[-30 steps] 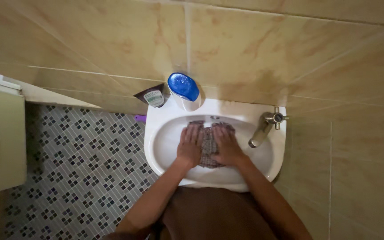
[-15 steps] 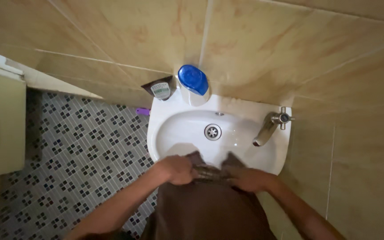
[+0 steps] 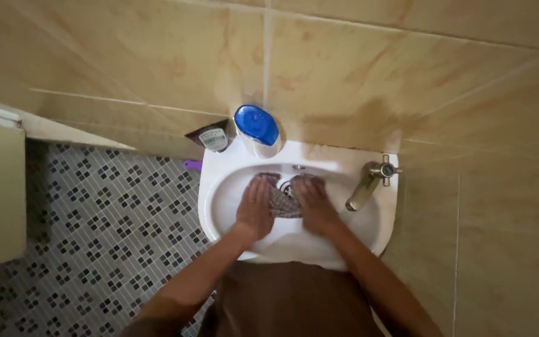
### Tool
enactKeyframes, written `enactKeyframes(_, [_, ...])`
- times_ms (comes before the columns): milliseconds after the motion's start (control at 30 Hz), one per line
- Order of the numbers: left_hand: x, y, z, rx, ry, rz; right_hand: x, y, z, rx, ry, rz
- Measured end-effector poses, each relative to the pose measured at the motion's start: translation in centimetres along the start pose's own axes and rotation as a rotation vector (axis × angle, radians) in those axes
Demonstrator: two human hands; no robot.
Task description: The person wipes a shampoo bottle with a small cloth, then washes and rinses the cloth in a bathroom sink, repeatedly scrubbing it with their hands under running water.
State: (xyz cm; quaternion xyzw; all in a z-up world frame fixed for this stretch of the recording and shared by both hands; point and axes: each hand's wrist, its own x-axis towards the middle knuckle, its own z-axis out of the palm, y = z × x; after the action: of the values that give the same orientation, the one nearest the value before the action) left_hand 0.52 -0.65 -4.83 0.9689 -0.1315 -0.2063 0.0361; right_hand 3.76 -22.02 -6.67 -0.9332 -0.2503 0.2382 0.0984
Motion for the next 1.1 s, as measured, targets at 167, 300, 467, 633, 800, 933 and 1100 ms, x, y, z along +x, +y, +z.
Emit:
enactKeyframes(167, [-0.8, -0.4, -1.6, 0.012, -0.102, 0.264, 0.3, -2.5, 2.6, 0.107, 0.091, -0.186])
enactKeyframes(300, [-2.6, -0.5, -3.8, 0.023, -0.421, 0.497, -3.2, -2.5, 0.3, 0.297, -0.179, -0.240])
enactKeyframes(467, [-8.7, 0.5, -9.1, -0.504, -0.606, 0.308, -10.1, -3.9, -6.0, 0.429, -0.530, -0.115])
enactKeyframes(633, [-14.4, -0.6, -12.1, -0.399, -0.217, 0.161, -15.1, -1.3, -10.3, 0.464, -0.660, 0.058])
enactKeyframes(800, [-10.6, -0.7, -8.1, -0.355, -0.299, 0.068, -12.0, 1.4, -6.2, 0.073, -0.458, 0.123])
enactKeyframes(933, [-3.6, -0.6, -1.6, -0.224, 0.202, -0.015, -6.9, 3.1, -1.6, -0.123, 0.016, 0.063])
enactKeyframes(1100, [-3.0, 0.3, -0.5, 0.039, 0.100, -0.107, -4.6, 1.4, -0.7, -0.157, -0.054, 0.214])
